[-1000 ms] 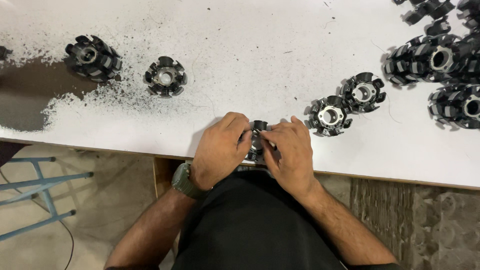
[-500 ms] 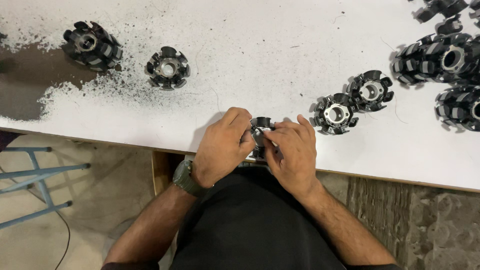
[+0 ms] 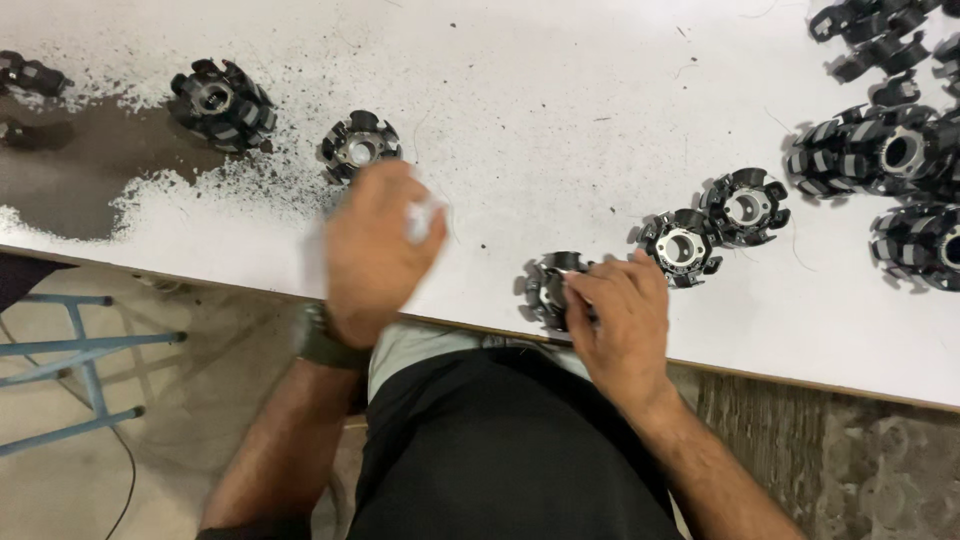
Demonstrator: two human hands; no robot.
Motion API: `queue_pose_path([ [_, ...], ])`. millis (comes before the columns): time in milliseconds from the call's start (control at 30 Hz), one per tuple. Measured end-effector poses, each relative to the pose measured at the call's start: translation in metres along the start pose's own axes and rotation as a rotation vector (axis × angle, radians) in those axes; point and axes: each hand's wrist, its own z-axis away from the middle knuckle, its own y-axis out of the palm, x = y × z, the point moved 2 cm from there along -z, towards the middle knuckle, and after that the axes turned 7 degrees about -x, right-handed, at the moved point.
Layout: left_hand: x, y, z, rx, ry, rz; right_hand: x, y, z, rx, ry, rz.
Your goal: The person uses a small sanding block to deburr and smooth the edges of black metal components on a white table. They handle each part one at a time, rotate it to reach different edges, and place finished pieces aside in a growing pile.
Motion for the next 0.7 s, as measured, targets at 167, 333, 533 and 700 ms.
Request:
queue_pose_path([
  [167, 0.086, -0.004, -0.048, 0.198, -0.314, -0.410, -0.020, -0.030, 0.011, -0.040, 0.112, 0.138],
  [333, 0.054, 0.029, -0.050, 0.408, -0.192, -0.343, -0.038, -0.045, 0.009, -0.039, 0.191, 0.154],
  [533, -0.031, 0.022, -0.009, 0.705, -0.137, 0.029, -0.060, -0.049, 0.007, -0.050, 0.190, 0.187],
  [700, -0.057, 0.010, 0.015, 0.251, 0.181, 0.305, -0.059, -0.047, 0.009, -0.099, 0.149, 0.152],
])
